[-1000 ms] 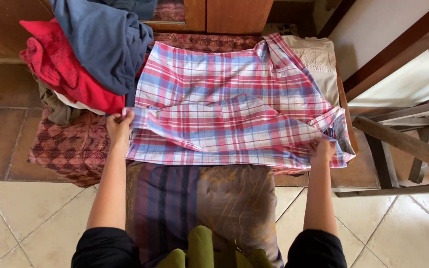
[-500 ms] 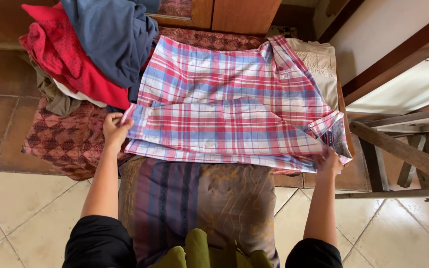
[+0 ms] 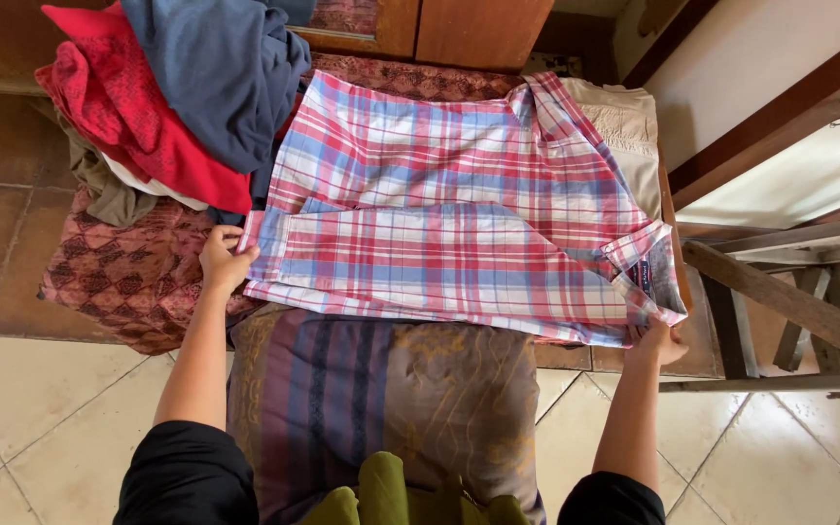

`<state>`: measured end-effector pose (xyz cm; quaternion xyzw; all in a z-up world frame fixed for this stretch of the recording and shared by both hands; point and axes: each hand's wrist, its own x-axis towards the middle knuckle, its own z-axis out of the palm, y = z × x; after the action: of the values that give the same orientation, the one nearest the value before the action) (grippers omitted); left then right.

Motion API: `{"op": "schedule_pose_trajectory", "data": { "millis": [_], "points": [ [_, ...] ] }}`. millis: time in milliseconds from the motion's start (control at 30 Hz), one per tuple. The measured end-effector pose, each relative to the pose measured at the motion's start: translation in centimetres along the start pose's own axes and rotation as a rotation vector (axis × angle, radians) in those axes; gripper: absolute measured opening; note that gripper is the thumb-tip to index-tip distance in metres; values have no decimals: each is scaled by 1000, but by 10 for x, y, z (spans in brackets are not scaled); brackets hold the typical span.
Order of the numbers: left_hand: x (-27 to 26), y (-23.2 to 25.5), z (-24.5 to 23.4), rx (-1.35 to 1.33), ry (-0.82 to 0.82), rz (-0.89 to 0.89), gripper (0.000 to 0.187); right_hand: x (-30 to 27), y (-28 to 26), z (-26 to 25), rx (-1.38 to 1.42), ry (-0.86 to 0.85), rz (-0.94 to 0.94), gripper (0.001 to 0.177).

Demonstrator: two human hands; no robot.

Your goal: Fold various shirts and trousers systematically on a patterned surface near a wardrobe.

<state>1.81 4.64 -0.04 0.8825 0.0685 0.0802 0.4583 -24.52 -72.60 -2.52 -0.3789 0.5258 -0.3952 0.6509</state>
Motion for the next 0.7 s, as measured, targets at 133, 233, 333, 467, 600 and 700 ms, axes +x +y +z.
{"op": "schedule_pose_trajectory", "data": {
  "millis": [133,233,333,467,600,700],
  "points": [
    [-29,74,-4,253,13,-2,44,-42,-15,2,47,99,15,59],
    [-52,140,16,633,266,240,42,-64,-8,25,-311,249,-330,72],
    [-69,163,83,305,22,338,52,-83,33,66,-522,218,-934,80],
    [-114,195,172,602,-413,599,93,-207,92,153,-805,-634,-1198,57],
    [-127,176,203,703,-410,700,90,-268,113,180,-1123,-984,-1335,54],
    [-122,160,205,617,-414,726,68,-244,102,168,-1157,-1063,-1350,52]
  ]
}}
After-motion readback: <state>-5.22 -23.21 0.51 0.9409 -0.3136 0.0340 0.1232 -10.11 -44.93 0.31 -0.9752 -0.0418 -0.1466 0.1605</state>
